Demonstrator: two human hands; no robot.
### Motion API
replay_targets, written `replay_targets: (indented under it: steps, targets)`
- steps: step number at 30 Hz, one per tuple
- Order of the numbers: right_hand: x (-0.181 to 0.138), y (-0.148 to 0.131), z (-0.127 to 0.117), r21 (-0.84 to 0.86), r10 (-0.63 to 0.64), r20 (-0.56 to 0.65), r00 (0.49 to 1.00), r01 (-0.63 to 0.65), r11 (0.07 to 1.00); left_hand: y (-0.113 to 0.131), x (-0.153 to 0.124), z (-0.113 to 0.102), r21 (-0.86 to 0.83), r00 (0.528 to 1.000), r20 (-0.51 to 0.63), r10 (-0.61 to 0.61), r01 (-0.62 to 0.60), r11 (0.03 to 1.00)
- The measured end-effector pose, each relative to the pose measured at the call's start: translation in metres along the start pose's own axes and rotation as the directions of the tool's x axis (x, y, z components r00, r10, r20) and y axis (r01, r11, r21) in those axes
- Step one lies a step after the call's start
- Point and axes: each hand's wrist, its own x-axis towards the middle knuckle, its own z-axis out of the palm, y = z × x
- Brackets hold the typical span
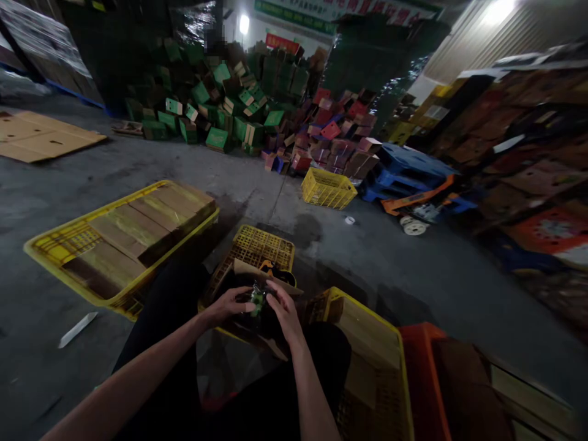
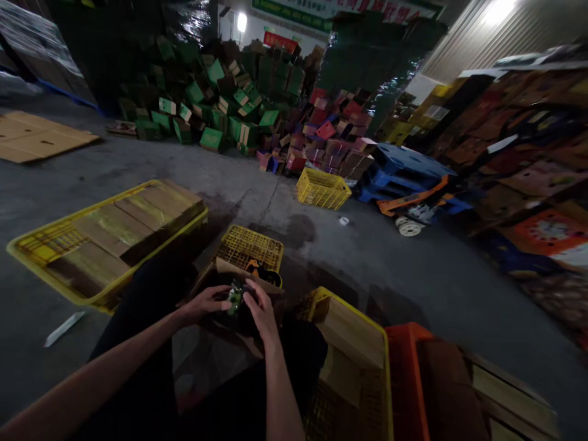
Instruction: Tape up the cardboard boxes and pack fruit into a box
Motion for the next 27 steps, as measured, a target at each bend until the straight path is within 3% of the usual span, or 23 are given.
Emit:
replay_targets:
  steps: [6,11,21,27]
  targets:
    - [0.003,0.008,-0.006,-0.06,-0.019,-0.081,0.997,0.014,0.998,-0.004,0.001,-0.003,0.031,1.0,-0.007,0.008,-0.008,0.999]
    - [0.003,0.012,-0.007,0.053,0.005,-0.172,0.985,0.004,0.999,-0.011,0.005,-0.009,0.009,0.997,-0.078,-0.023,0.024,1.0]
    - [0.0,-0.006,-0.005,-0.084,0.003,-0.126,0.992,-0.014,0.996,-0.002,0.002,-0.002,0.117,0.982,-0.187,0.031,-0.009,0.993]
    - [0.002,-0.001,-0.006,-0.061,0.002,-0.203,0.979,-0.015,0.998,-0.012,0.008,-0.006,0.091,0.962,-0.272,0.033,-0.008,0.996]
